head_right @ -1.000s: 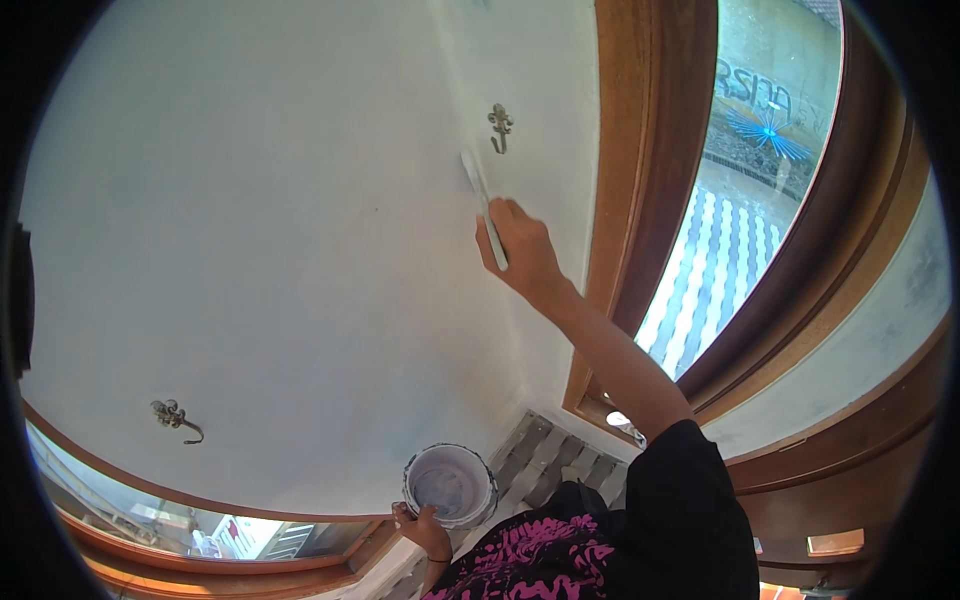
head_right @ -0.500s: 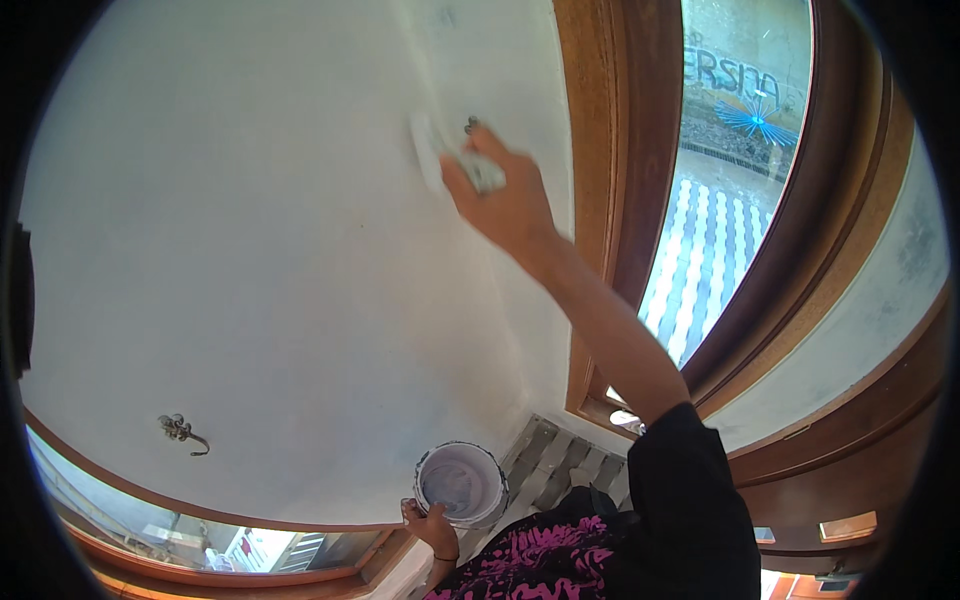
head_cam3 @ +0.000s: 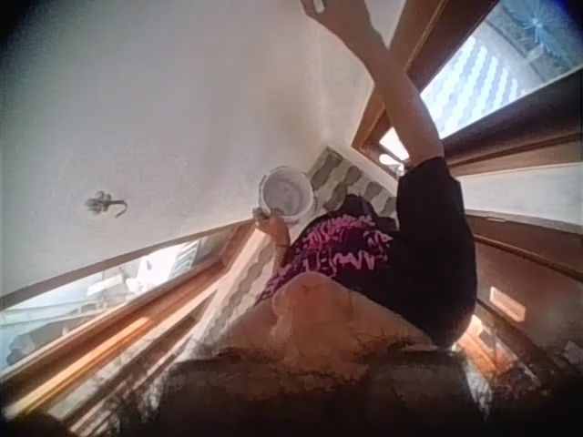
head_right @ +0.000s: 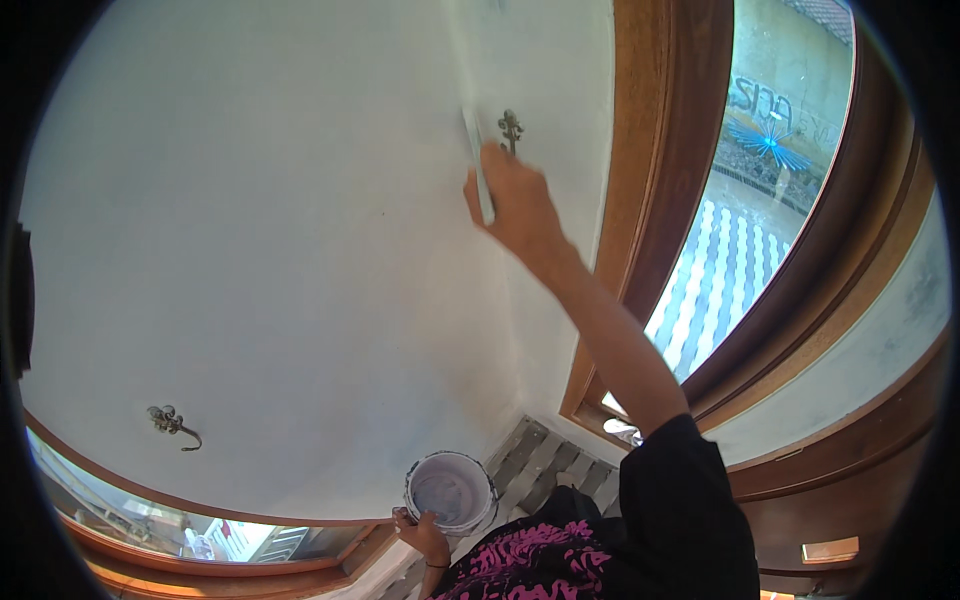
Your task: Painting the ceiling and wall corners with a brush.
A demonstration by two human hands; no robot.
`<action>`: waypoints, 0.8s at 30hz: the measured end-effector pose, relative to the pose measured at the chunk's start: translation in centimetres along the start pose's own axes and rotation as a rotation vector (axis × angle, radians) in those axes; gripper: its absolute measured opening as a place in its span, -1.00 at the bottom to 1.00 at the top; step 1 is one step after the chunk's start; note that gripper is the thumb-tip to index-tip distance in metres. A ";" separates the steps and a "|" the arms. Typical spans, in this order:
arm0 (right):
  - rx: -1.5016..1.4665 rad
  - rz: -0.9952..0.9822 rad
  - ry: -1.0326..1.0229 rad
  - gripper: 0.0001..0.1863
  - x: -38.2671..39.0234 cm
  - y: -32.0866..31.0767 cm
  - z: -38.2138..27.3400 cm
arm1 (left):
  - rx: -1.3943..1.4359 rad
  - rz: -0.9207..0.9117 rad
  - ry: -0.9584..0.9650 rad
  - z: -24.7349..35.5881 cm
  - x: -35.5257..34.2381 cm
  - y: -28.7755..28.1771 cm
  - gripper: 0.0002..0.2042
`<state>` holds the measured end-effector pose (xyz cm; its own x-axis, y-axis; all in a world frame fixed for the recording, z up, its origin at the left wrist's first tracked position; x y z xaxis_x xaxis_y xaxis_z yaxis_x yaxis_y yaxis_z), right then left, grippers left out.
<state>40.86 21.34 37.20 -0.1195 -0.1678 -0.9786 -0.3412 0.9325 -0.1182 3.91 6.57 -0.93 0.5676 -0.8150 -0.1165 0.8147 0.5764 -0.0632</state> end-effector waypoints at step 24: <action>-0.057 0.270 -0.164 -0.82 -15.4 -1.8 -1.3 | 0.066 -0.074 -0.103 -0.7 0.1 0.4 -0.68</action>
<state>42.06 21.82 52.71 -0.0628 0.1415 -0.9879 -0.3698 0.9161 0.1547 4.22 6.79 -1.68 0.5122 -0.8588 -0.0112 0.8588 0.5123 -0.0024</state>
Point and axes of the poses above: each hand's wrist, its own x-axis away from the middle knuckle, its own y-axis out of the palm, z = x × y, the point moved 4 cm from there along -x, towards the middle knuckle, and after that the axes turned 9 degrees about z, right-handed, at the moved point
